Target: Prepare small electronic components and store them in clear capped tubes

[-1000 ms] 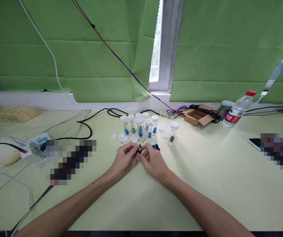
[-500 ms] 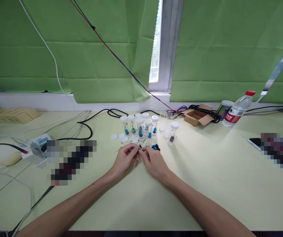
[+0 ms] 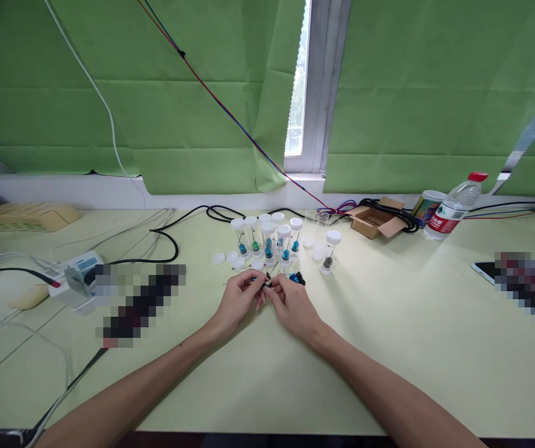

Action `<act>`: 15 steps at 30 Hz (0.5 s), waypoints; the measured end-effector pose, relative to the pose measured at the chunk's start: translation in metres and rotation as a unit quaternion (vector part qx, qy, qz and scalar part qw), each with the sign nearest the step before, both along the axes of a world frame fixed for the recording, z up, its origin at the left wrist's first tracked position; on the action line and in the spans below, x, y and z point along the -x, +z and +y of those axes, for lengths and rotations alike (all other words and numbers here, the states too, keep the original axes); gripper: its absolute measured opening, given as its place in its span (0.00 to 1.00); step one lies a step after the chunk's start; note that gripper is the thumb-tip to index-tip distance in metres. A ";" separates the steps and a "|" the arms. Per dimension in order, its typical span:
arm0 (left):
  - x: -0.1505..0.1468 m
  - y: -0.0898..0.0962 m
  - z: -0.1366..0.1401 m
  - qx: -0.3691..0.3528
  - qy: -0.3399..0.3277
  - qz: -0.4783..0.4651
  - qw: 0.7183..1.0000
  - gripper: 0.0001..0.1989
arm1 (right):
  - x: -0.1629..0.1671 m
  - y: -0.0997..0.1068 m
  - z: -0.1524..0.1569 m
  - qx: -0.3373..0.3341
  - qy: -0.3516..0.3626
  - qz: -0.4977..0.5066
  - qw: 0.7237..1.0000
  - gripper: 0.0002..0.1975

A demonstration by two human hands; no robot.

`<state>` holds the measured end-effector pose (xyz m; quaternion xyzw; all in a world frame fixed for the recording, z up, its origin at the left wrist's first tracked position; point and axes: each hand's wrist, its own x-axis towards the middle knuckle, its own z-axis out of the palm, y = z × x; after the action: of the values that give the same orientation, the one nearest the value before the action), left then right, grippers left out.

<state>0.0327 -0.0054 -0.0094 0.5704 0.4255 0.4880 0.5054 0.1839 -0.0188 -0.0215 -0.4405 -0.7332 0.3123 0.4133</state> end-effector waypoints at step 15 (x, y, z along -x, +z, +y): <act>0.002 0.000 0.000 0.002 -0.008 0.005 1.000 0.12 | 0.002 0.001 -0.001 -0.018 -0.010 -0.035 0.999 0.16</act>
<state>0.0311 -0.0052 -0.0091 0.5754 0.4246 0.4804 0.5077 0.1822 -0.0197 -0.0206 -0.4510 -0.7485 0.2795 0.3977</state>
